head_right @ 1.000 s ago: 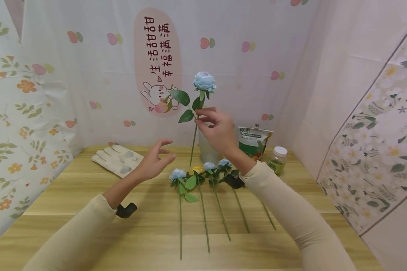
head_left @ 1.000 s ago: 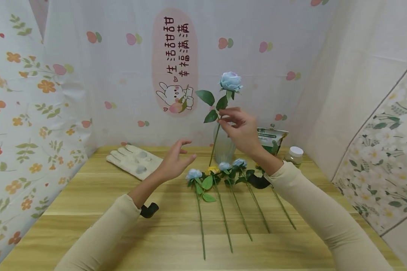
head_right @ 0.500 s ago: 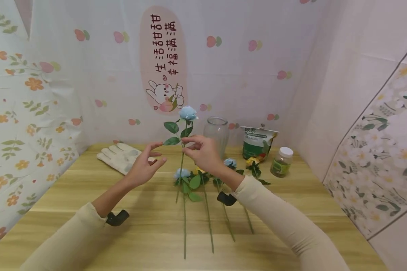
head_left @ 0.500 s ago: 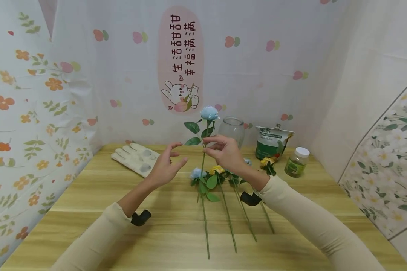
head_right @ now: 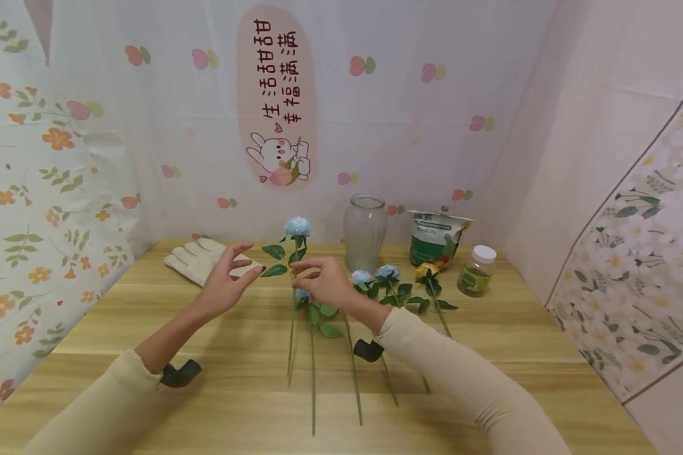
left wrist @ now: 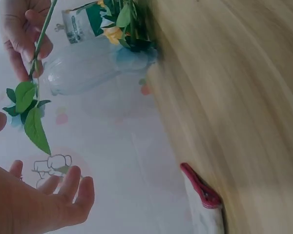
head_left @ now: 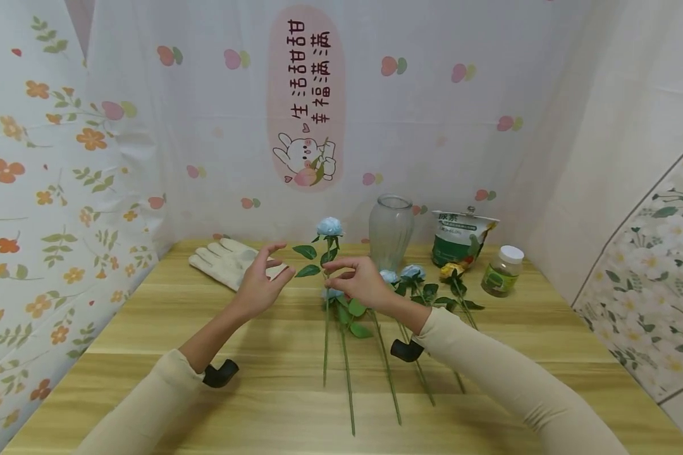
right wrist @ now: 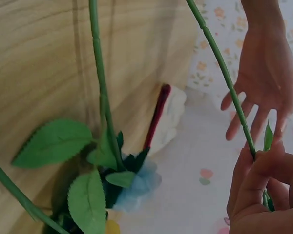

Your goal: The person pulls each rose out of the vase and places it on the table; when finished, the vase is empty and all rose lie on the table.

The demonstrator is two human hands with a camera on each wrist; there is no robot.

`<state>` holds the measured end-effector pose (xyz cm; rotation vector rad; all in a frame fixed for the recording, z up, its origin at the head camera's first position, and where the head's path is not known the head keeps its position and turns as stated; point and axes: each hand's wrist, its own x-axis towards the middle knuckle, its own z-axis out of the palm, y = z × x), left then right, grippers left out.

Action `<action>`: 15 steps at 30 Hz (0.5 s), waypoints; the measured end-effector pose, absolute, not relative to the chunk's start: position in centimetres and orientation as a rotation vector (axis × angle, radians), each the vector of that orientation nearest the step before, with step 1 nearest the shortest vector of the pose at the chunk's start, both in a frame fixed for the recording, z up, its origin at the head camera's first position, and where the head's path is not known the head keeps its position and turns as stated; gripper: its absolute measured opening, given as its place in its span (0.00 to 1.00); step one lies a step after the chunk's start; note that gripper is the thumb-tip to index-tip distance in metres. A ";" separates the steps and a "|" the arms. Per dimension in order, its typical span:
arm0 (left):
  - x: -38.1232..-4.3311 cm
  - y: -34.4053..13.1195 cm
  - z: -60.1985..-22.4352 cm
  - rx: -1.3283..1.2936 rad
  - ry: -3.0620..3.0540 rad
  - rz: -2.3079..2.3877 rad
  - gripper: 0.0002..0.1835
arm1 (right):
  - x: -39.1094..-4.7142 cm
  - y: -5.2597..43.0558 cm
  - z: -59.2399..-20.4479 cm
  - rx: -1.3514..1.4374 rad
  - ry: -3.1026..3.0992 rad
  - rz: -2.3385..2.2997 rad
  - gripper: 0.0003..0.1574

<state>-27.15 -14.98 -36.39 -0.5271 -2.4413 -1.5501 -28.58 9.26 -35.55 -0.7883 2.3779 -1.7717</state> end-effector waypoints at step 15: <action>-26.9 -17.5 -37.9 -0.555 -2.620 -1.437 0.32 | -28.3 6.9 -38.4 -0.705 2.452 -1.522 0.17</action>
